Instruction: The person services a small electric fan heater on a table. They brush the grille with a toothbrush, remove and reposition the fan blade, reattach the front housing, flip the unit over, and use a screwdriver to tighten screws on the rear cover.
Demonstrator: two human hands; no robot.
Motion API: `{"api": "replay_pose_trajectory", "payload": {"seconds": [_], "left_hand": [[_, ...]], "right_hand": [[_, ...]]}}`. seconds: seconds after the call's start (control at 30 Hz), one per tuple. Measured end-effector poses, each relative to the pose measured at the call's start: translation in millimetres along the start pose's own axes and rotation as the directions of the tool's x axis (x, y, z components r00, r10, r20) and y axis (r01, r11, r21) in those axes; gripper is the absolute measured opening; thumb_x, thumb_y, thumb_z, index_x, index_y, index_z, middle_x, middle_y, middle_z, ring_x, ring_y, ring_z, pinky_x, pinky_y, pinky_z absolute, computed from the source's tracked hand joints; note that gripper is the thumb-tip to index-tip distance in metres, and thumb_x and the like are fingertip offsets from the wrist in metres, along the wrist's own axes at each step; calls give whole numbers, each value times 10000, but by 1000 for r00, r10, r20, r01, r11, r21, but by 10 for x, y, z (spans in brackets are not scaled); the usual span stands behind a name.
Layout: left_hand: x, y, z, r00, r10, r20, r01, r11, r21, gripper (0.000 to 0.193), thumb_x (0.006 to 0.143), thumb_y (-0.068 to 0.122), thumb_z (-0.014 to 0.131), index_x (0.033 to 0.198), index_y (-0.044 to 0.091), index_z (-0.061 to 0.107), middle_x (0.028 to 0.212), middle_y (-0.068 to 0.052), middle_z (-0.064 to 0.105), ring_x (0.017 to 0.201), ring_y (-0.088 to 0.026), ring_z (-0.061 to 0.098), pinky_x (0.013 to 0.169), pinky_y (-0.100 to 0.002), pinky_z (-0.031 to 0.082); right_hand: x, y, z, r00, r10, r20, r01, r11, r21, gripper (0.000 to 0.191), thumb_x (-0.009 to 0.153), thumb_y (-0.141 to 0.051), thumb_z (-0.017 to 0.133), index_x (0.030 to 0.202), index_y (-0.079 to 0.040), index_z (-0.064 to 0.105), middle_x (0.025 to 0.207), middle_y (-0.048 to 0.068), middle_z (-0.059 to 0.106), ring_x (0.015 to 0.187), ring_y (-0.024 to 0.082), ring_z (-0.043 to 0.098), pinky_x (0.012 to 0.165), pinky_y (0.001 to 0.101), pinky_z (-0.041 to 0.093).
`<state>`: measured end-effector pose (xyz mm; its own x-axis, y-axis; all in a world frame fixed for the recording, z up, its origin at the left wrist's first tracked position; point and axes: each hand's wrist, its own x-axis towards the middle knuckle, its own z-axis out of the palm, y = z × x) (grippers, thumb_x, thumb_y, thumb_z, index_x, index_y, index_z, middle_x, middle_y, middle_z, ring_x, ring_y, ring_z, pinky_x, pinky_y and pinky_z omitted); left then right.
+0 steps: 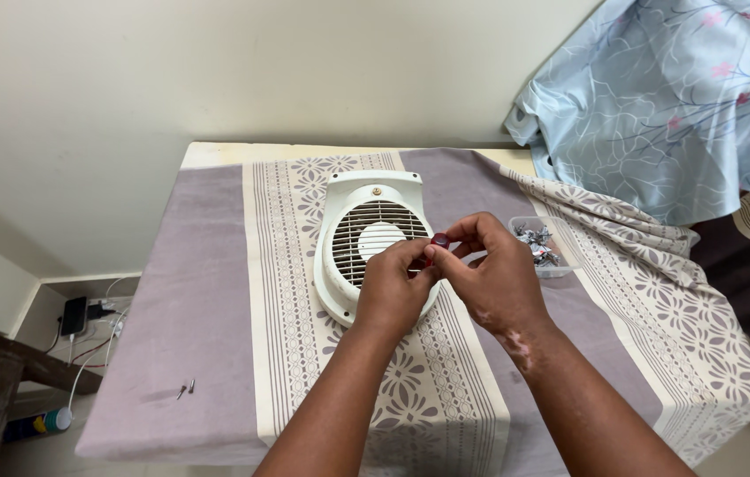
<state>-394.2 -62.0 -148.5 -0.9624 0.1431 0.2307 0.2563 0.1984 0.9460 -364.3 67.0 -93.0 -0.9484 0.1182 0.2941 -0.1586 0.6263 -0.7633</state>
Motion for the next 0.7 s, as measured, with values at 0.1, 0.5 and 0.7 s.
{"api": "replay_pose_trajectory", "payload": {"seconds": [0.1,0.5,0.7], "left_hand": [[5,13,-14,987,-103,125,100,994,33,285,915,194,734,1189,118,742,1010,-125,795,839,-178,761,753,-318,580],[-6,-21,-1,997,-68,34,70,996,-52,265,835,153,751,1087,72,735,953,-85,799,879,-173,789,785,-318,610],[11,-22,5,998,-42,37,43,999,-20,275,868,172,755,1117,66,701,1017,-79,778,964,-158,765,826,-311,599]], "right_hand": [[-21,10,-10,999,-45,-20,45,999,-7,308,835,-192,795,1084,-41,692,941,35,732,765,109,667,675,274,582],[-52,-65,43,1000,-29,-2,29,999,15,335,867,-235,744,1138,-40,706,1008,50,716,828,130,701,692,297,590],[-53,-81,43,996,86,26,-87,994,71,305,902,-228,704,1158,-65,740,956,54,784,835,138,732,721,318,600]]}}
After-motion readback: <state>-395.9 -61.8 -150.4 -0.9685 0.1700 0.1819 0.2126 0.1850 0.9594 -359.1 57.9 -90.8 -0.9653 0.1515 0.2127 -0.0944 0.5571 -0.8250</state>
